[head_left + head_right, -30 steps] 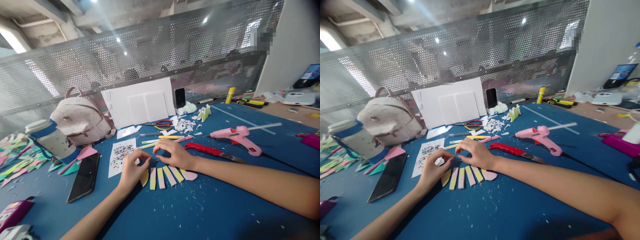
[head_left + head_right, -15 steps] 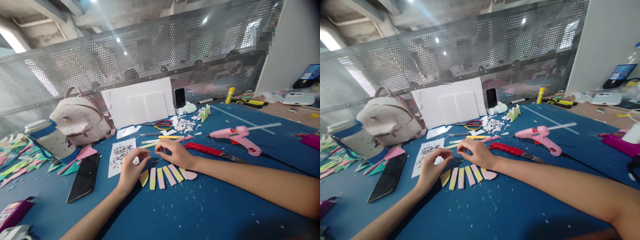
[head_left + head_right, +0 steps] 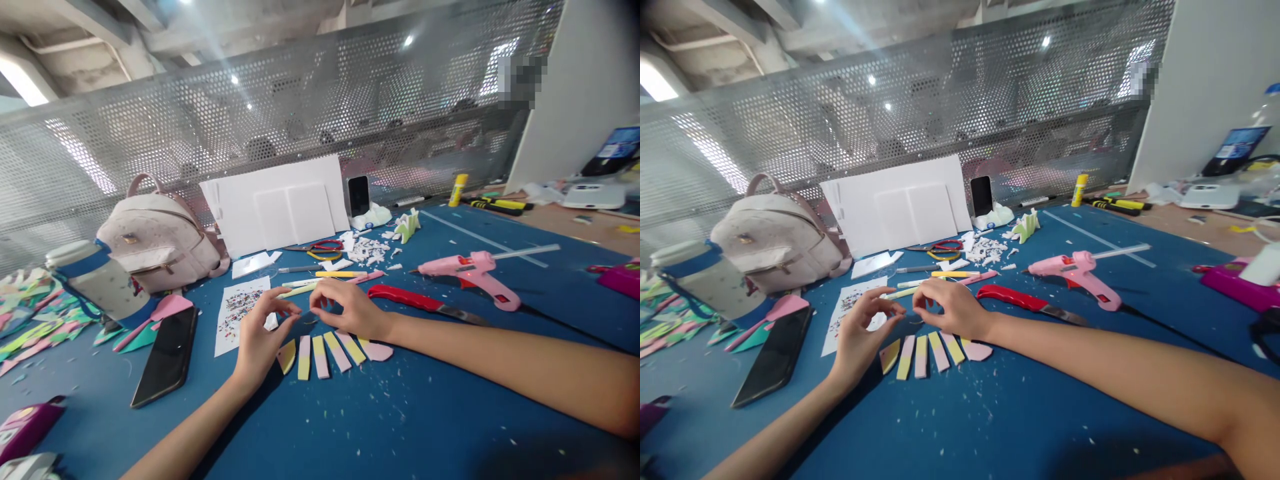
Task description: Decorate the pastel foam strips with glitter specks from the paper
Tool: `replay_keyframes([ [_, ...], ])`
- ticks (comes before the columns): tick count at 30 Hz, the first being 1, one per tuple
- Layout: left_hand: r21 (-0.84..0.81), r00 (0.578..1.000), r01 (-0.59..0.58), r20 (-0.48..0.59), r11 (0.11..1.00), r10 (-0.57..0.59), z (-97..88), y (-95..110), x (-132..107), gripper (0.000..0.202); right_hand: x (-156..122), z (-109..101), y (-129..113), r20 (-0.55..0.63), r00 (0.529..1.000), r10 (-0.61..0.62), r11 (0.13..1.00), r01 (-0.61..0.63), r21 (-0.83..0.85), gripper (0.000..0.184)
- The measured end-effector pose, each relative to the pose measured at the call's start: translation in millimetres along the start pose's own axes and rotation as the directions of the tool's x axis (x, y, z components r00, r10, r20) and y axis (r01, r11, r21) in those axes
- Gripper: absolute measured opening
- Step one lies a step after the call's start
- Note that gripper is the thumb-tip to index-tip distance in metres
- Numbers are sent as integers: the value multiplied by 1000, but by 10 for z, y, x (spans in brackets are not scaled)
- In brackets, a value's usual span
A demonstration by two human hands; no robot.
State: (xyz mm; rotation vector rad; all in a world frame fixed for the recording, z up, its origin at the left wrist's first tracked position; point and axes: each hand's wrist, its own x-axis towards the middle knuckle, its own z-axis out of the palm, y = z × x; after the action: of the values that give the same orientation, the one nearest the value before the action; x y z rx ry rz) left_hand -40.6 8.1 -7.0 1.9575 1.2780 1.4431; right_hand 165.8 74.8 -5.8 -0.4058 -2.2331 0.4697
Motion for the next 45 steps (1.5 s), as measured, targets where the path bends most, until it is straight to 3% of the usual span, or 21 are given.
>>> replay_keyframes([
  [25,-68,999,28,36,997,-25,1,46,-20,38,14,3,-24,3,1000,-31,1000,31,-4,5],
  [37,-392,971,238,84,889,-223,69,17,42,46,2,6,-24,-10,1000,-15,1000,15,-7,6],
  [45,-413,967,255,83,874,-243,81,8,47,49,5,7,-25,-2,1000,-16,1000,16,-17,6],
])
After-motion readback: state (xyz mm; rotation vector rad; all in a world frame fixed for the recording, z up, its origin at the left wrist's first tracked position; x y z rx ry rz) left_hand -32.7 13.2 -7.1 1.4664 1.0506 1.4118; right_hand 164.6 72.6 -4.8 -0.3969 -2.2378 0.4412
